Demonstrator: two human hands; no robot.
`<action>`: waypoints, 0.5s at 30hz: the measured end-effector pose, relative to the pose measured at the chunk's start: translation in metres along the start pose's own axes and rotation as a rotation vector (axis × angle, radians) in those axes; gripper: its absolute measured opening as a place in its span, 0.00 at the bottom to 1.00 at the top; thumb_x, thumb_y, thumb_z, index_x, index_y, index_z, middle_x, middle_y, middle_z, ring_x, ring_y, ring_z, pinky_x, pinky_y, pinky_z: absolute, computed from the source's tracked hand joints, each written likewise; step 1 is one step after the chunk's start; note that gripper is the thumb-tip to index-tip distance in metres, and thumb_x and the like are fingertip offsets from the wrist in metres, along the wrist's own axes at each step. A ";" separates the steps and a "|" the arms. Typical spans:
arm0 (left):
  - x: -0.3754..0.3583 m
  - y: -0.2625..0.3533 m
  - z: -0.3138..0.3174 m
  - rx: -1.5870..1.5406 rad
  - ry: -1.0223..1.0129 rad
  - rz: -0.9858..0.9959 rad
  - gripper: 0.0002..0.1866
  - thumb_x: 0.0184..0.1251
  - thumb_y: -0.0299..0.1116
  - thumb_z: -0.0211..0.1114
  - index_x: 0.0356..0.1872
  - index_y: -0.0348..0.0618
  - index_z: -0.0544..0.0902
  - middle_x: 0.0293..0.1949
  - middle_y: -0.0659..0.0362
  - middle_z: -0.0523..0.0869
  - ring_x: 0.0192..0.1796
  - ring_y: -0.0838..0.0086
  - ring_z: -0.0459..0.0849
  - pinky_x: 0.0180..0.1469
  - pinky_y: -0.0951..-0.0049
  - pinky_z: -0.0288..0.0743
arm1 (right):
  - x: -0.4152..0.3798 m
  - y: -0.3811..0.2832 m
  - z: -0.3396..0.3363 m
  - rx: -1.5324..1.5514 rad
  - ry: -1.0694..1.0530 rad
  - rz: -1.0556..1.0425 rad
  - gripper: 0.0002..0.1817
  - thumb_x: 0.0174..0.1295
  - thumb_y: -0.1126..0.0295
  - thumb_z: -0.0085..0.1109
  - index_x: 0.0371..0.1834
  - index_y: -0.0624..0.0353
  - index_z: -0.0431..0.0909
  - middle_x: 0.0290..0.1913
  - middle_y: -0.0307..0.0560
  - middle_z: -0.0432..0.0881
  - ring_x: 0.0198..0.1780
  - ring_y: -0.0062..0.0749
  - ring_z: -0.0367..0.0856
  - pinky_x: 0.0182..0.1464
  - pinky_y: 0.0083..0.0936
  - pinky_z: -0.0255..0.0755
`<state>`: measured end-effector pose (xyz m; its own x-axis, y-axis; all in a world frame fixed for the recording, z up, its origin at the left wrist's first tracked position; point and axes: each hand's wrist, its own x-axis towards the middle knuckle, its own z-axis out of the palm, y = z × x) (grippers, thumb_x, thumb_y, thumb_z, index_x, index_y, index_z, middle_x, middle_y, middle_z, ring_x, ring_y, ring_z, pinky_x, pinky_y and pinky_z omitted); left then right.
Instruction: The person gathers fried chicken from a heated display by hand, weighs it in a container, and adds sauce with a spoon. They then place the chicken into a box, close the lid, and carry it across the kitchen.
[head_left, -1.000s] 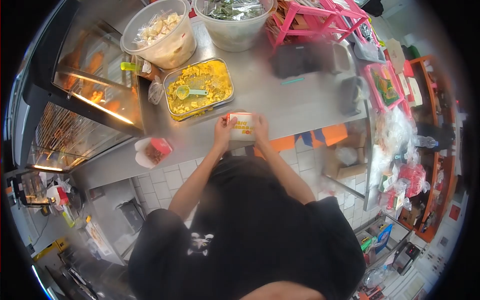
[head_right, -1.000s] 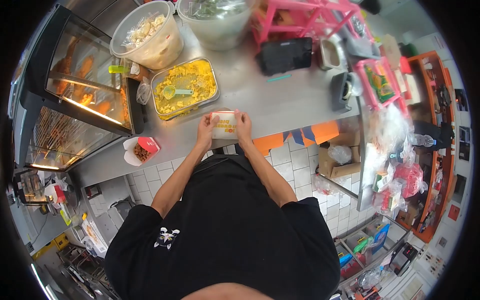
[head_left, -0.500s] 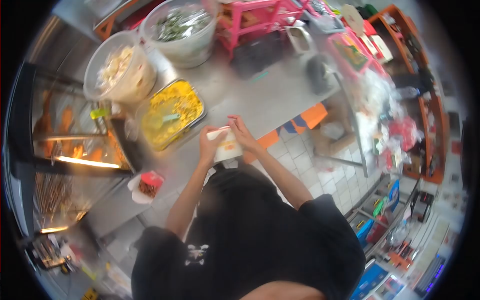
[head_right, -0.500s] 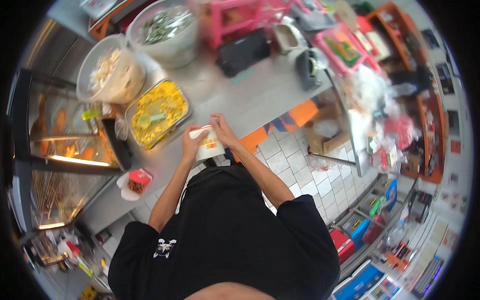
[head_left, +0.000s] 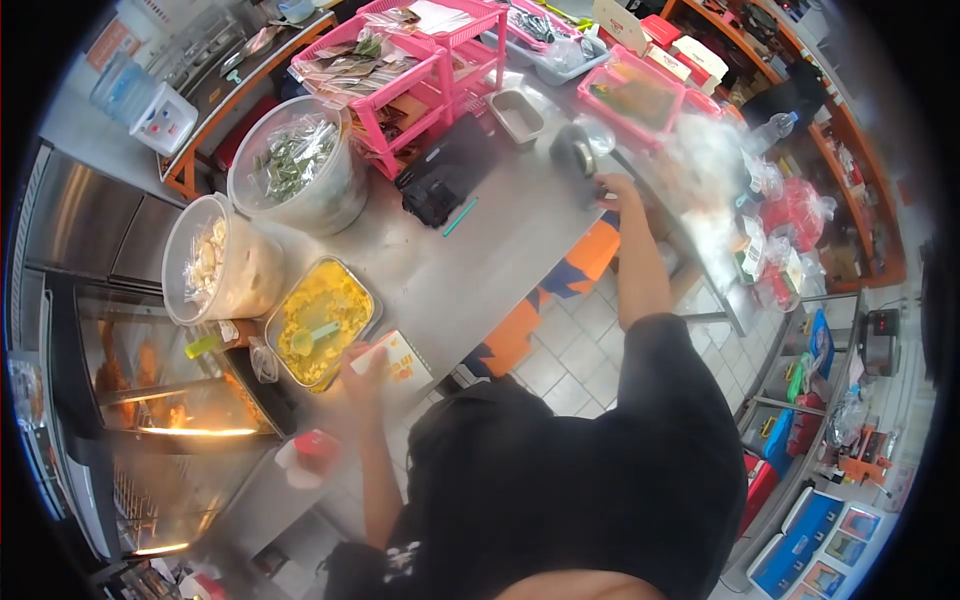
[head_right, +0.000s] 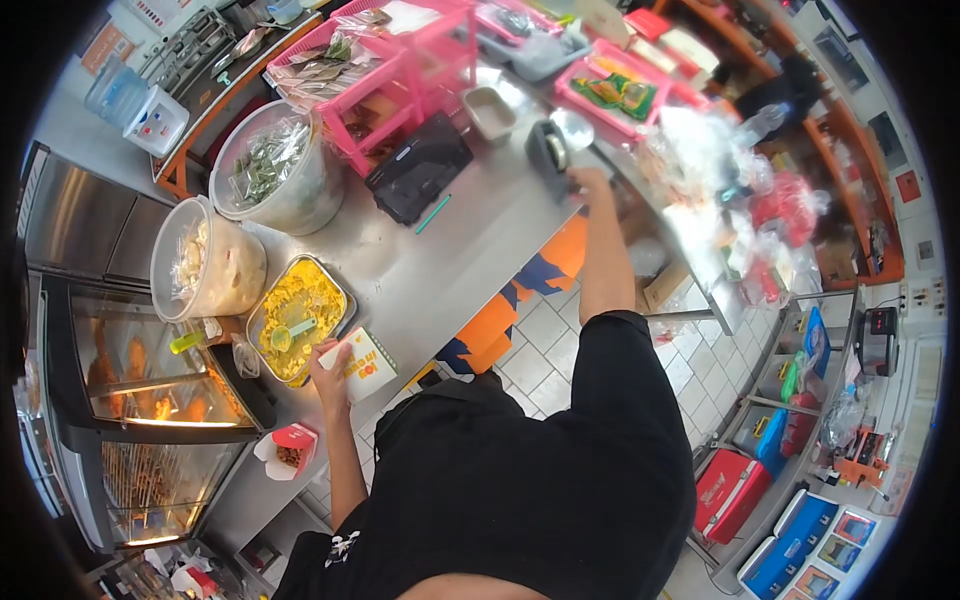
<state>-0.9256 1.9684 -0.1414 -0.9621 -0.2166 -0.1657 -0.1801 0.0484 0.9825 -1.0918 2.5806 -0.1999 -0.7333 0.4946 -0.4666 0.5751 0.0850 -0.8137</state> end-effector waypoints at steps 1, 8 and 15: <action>-0.001 0.000 0.001 0.016 0.004 -0.013 0.14 0.58 0.31 0.75 0.37 0.40 0.77 0.46 0.57 0.79 0.44 0.76 0.78 0.50 0.75 0.72 | -0.007 0.000 0.000 0.004 -0.003 0.003 0.20 0.64 0.61 0.60 0.54 0.61 0.75 0.46 0.52 0.77 0.46 0.45 0.81 0.43 0.39 0.82; -0.006 -0.016 0.020 0.076 0.030 -0.009 0.15 0.59 0.32 0.75 0.39 0.40 0.77 0.41 0.59 0.79 0.43 0.76 0.78 0.49 0.75 0.73 | -0.001 0.081 0.020 0.480 0.225 -0.158 0.12 0.60 0.66 0.61 0.39 0.66 0.83 0.36 0.51 0.84 0.38 0.41 0.85 0.39 0.34 0.83; -0.006 0.030 0.065 0.026 -0.194 0.137 0.22 0.51 0.29 0.78 0.45 0.39 0.78 0.43 0.59 0.79 0.47 0.74 0.79 0.51 0.73 0.74 | -0.090 0.052 0.083 -0.123 -0.089 -0.372 0.16 0.59 0.59 0.64 0.35 0.64 0.84 0.33 0.43 0.85 0.36 0.27 0.81 0.43 0.28 0.75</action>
<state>-0.9388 2.0347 -0.1168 -0.9988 -0.0146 -0.0465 -0.0477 0.0896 0.9948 -1.0257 2.4689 -0.2283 -0.9251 0.3339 -0.1810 0.2998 0.3497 -0.8876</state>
